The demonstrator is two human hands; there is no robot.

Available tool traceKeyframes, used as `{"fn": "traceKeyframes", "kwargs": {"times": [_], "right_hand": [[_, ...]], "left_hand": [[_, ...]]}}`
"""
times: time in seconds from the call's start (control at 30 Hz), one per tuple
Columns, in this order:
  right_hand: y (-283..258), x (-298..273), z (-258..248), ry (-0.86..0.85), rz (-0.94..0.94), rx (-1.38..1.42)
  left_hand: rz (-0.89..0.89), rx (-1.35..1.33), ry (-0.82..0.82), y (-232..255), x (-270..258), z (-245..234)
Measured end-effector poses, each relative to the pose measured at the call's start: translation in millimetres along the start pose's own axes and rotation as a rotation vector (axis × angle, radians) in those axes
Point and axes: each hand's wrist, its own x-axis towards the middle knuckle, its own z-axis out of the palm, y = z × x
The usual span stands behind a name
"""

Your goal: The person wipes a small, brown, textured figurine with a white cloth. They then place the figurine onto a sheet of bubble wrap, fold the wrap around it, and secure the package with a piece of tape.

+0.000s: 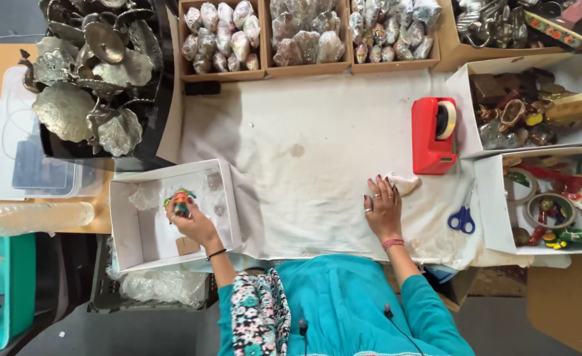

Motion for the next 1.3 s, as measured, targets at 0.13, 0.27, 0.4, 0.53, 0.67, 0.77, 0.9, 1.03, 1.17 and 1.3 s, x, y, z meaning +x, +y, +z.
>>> {"fn": "traceKeyframes", "kwargs": {"times": [0.13,0.27,0.4,0.53,0.67,0.77,0.9,1.03,1.17,1.3], "right_hand": [[-2.9,1.7,-0.9,0.005,-0.003,-0.006],[-1.1,2.8,2.8,0.019,-0.026,-0.028],[-5.4,9.5,-11.4,0.028,-0.054,0.015],[4.6,27.6,-21.6,0.036,0.040,0.159],[38.8,81.3,-88.6,0.315,0.145,0.291],[126.1,116.1,-96.0,0.456,0.282,0.231],[223.1,170.2,-107.5,0.508,0.446,-0.120],[299.4,182.8,-79.9,0.233,0.576,-0.018],[313.0,197.8,-74.5,0.081,0.686,-0.038],[279.3,203.8,-119.4,0.207,0.794,0.076]], "left_hand": [[0.098,0.164,-0.162,11.8,1.8,5.9],[0.419,0.524,-0.384,-10.6,5.8,8.1],[0.402,0.725,-0.531,-28.8,5.8,7.4],[0.470,0.633,-0.621,-41.0,6.4,1.6],[0.412,0.632,-0.604,-46.9,4.0,-2.7],[0.294,0.571,-0.577,-28.7,-1.0,2.9],[-0.087,0.253,-0.515,-36.3,-0.5,-9.4],[-0.163,0.151,-0.428,6.3,-27.6,-13.6],[-0.156,0.193,-0.236,29.6,-77.9,-11.2],[-0.040,0.374,-0.281,57.5,-113.7,-10.9]]}}
